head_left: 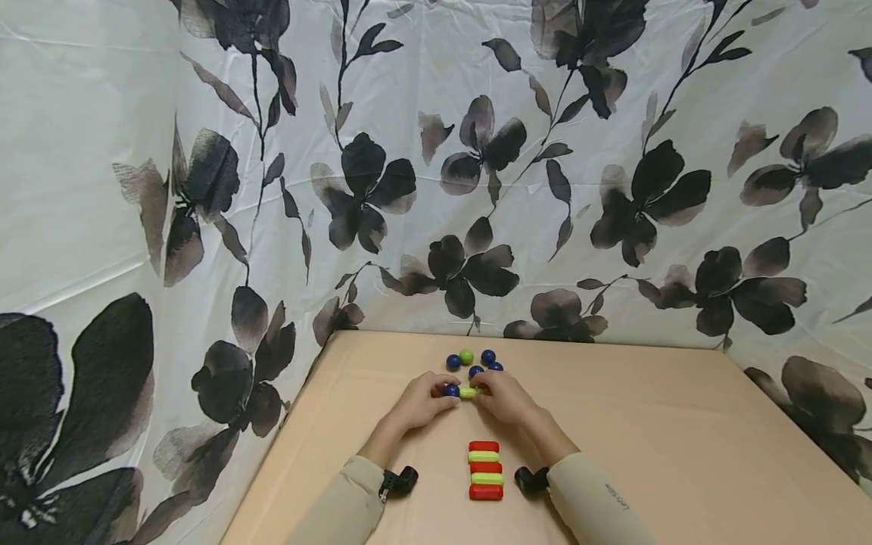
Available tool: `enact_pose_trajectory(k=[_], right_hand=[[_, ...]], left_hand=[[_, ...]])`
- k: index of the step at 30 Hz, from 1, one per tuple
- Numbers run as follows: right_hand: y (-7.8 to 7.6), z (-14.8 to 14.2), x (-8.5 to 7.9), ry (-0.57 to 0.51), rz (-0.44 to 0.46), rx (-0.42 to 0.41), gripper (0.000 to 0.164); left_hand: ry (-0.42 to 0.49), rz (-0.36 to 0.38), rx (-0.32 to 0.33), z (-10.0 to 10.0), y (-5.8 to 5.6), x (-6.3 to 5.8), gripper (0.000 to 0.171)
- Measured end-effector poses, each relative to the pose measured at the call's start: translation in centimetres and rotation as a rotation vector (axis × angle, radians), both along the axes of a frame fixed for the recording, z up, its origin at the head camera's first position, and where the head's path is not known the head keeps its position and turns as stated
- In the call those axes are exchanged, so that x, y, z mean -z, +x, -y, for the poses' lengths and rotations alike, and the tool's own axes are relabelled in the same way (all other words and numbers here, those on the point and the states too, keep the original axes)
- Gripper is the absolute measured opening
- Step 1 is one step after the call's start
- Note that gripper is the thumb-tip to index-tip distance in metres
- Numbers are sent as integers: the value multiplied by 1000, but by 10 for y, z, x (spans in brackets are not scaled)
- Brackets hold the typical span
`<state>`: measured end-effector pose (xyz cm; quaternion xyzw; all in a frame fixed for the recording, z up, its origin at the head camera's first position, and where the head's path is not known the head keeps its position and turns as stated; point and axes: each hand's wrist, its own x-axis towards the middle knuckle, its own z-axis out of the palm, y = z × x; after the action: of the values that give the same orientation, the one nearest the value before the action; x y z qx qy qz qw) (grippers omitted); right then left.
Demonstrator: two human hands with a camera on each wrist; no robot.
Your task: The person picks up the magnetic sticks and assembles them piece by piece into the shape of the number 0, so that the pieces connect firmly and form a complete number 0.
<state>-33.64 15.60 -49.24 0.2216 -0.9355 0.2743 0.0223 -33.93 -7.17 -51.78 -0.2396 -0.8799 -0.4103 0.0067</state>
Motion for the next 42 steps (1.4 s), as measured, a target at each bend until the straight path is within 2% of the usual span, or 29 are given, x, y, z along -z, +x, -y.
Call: enact_pose_trajectory(k=[5,11,18,24,31,38,42], right_hand=[[-3,-1,-1,-47,33,48,16],[-7,-5,-6,-90,-12,123,12],[-14,-8,-14,-172,-36,158,33],[-25,-9,-22,-110,-103,152,31],[-35,-11,-18,12,-168,123,31],[-35,-7,-10,80,-125,112,32],[-34,-3,-7,103,-105,100,34]], left_hand=[[20,6,12,1,-1,0,35],[25,16,11,2,-3,2,35],[36,-3,12,4,-3,4,35],[48,31,1,4,-2,3,34],[49,35,-1,1,-3,3,35],[50,23,13,1,-2,3,36],[49,30,0,2,-2,3,36]])
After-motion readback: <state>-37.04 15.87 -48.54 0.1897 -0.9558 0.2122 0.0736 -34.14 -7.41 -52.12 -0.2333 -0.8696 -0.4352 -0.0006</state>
